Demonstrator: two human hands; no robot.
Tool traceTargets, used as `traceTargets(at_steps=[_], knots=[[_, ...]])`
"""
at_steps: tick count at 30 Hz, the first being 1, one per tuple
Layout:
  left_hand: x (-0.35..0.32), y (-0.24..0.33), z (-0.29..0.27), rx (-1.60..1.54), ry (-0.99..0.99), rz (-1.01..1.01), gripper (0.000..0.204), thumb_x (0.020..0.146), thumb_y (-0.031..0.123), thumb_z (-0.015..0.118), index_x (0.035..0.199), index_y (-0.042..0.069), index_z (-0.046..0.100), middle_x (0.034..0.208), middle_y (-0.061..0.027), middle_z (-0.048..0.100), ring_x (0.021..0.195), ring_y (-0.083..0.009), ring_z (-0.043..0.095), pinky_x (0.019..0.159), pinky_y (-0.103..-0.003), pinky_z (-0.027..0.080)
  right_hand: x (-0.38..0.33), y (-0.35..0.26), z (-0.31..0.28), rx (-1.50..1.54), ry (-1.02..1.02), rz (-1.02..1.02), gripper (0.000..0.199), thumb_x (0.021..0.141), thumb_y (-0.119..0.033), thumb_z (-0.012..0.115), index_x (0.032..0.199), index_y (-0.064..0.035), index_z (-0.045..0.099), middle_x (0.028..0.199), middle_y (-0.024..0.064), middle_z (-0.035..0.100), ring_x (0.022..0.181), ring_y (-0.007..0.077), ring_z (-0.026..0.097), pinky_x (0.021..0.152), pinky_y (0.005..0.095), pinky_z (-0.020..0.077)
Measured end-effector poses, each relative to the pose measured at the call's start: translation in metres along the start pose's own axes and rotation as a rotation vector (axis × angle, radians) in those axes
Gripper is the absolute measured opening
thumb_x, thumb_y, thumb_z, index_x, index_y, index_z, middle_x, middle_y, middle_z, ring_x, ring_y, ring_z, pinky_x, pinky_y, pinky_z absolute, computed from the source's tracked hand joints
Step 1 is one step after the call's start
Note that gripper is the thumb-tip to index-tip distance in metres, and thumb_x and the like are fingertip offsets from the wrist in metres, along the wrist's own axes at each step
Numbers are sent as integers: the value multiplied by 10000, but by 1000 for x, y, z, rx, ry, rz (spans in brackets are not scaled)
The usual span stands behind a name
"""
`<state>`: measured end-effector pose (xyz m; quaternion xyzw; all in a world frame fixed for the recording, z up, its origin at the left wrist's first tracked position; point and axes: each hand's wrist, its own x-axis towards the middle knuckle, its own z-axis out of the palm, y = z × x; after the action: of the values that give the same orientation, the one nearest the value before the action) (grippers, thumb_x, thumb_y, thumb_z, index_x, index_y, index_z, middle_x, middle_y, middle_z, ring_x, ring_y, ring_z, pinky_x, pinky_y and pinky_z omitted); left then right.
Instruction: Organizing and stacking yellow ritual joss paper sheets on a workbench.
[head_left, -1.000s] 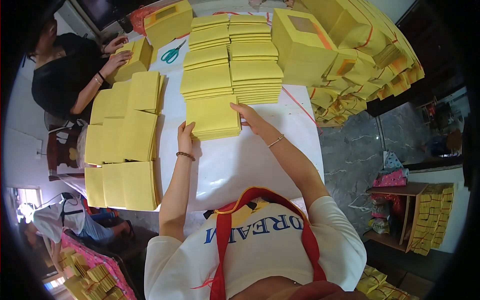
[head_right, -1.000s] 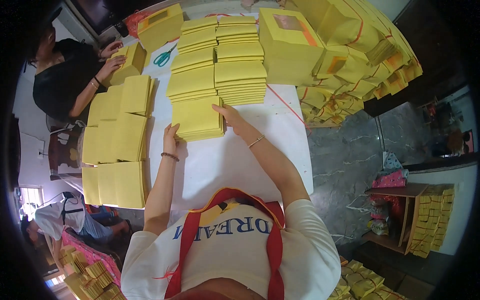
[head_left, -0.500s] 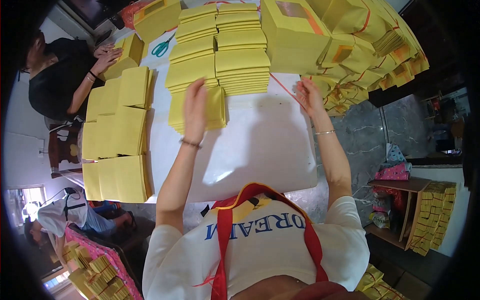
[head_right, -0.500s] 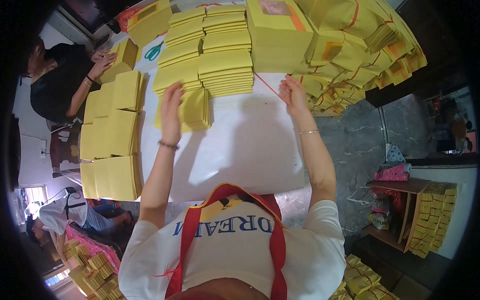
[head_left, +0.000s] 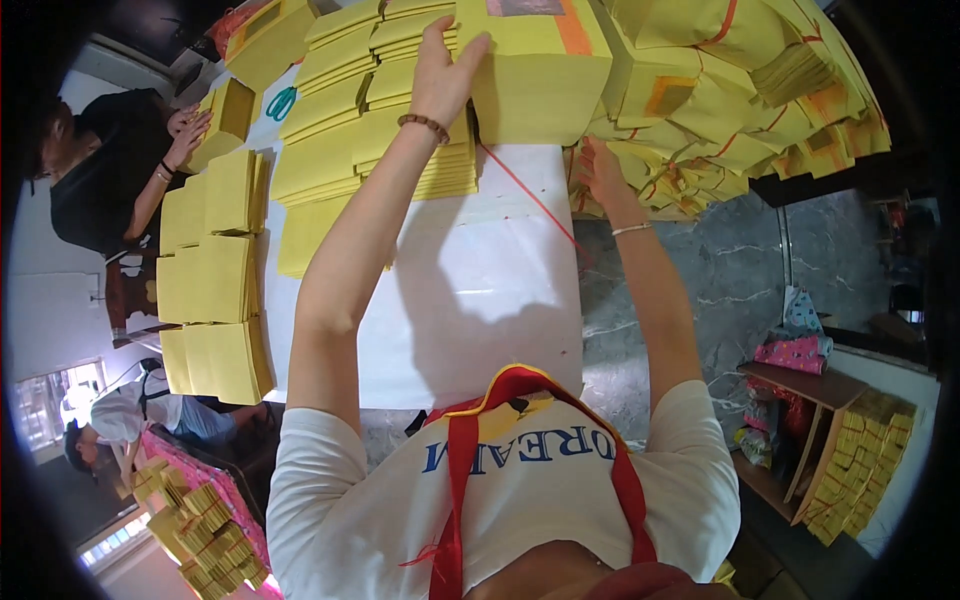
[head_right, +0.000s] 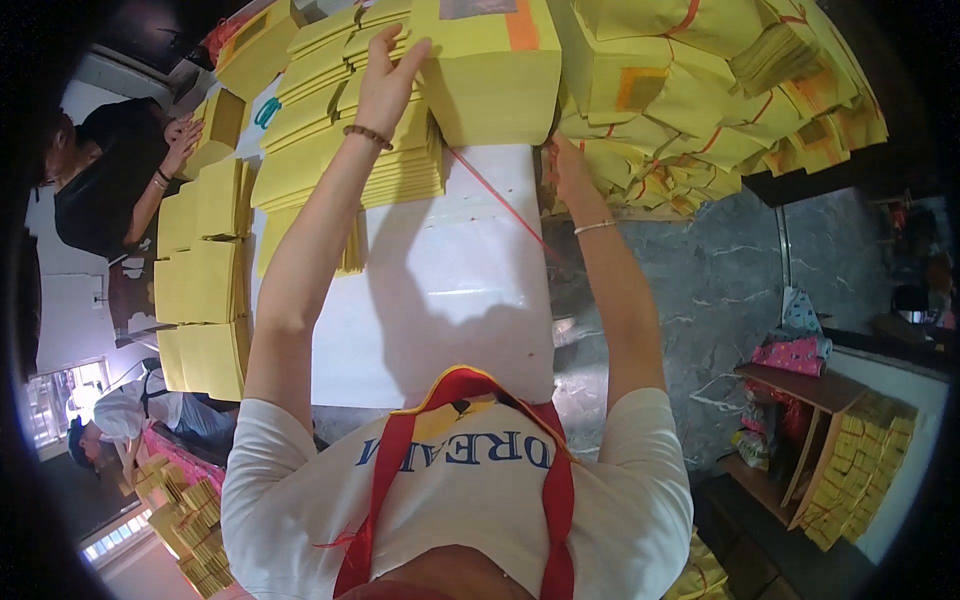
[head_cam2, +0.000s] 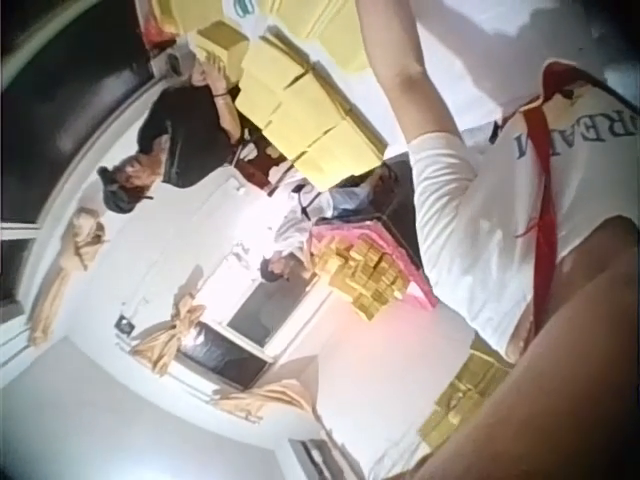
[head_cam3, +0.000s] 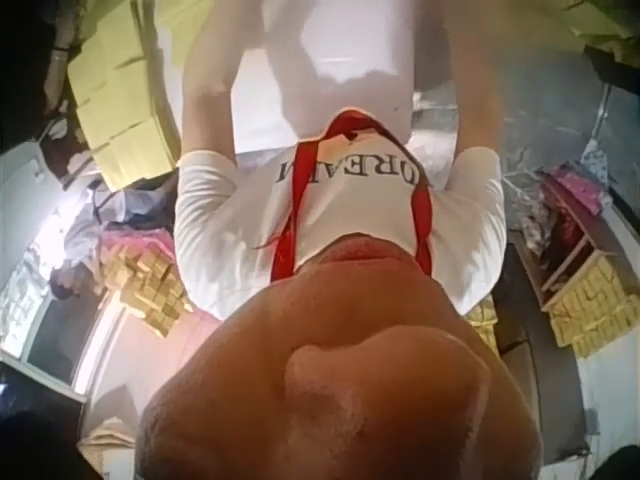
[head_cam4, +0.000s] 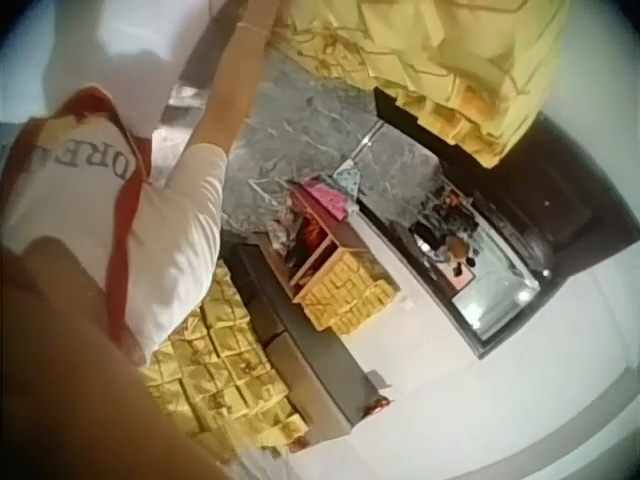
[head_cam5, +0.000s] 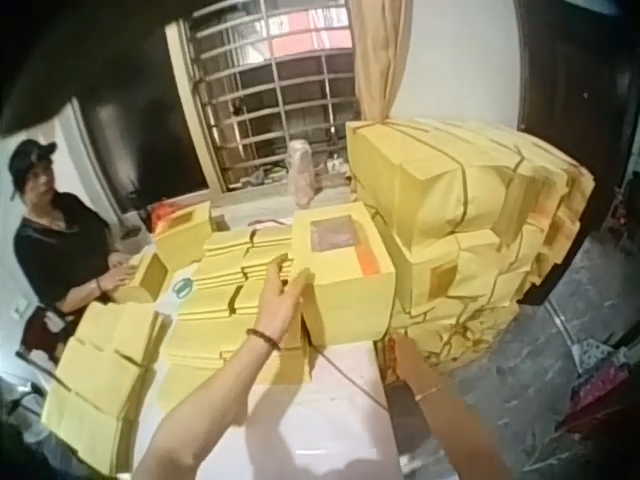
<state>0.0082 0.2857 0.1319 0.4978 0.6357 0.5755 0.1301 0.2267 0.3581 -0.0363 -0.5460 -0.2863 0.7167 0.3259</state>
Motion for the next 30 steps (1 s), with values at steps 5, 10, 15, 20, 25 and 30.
traceTargets(at_steps=[5, 10, 15, 20, 25, 30], knots=[[-4, 9, -1, 775, -34, 679, 617, 752, 459, 651, 1252, 148, 464, 1249, -127, 473, 1152, -299, 426, 934, -446, 327, -47, -24, 18, 2, -140, -434, 448, 941, -373, 424, 1210, -31, 527, 1061, 10, 576, 962, 113, 498, 852, 289, 382], [4, 34, 11, 1007, -256, 831, 671, 712, 484, 665, 1281, 201, 449, 1294, -41, 452, 1188, -288, 402, 952, -450, 304, -33, -23, 22, 77, -164, -607, 404, 946, -275, 440, 1229, 8, 495, 1133, 56, 559, 1032, 160, 501, 916, 278, 363], [11, 70, 16, 1301, -504, 643, 930, 640, 452, 745, 1402, 268, 245, 1329, -134, 387, 1245, -345, 340, 924, -568, 311, -19, -22, 19, -160, -93, -983, 390, 892, -174, 504, 1228, 23, 482, 1214, 132, 514, 1111, 228, 477, 976, 305, 337], [1, 12, 5, 879, -155, 798, 797, 634, 425, 742, 1334, 274, 392, 1332, -78, 392, 1205, -281, 380, 967, -479, 281, -30, -32, 22, -341, -3, -1072, 402, 850, -160, 532, 1218, -2, 505, 1257, 149, 467, 1104, 246, 483, 956, 310, 363], [-7, 15, 14, 1128, -22, 894, 830, 589, 392, 772, 1326, 313, 397, 1309, -56, 421, 1207, -260, 377, 942, -487, 275, -49, -46, 25, -279, -56, -911, 412, 827, -135, 532, 1215, 1, 507, 1250, 154, 481, 1090, 272, 508, 938, 314, 390], [-5, 19, 35, 1065, -140, 907, 870, 582, 378, 773, 1344, 328, 358, 1271, -37, 444, 1165, -224, 423, 922, -483, 289, -44, -44, 24, -441, 33, -1049, 431, 780, -57, 499, 1206, 9, 510, 1230, 163, 496, 1115, 287, 499, 945, 319, 388]])
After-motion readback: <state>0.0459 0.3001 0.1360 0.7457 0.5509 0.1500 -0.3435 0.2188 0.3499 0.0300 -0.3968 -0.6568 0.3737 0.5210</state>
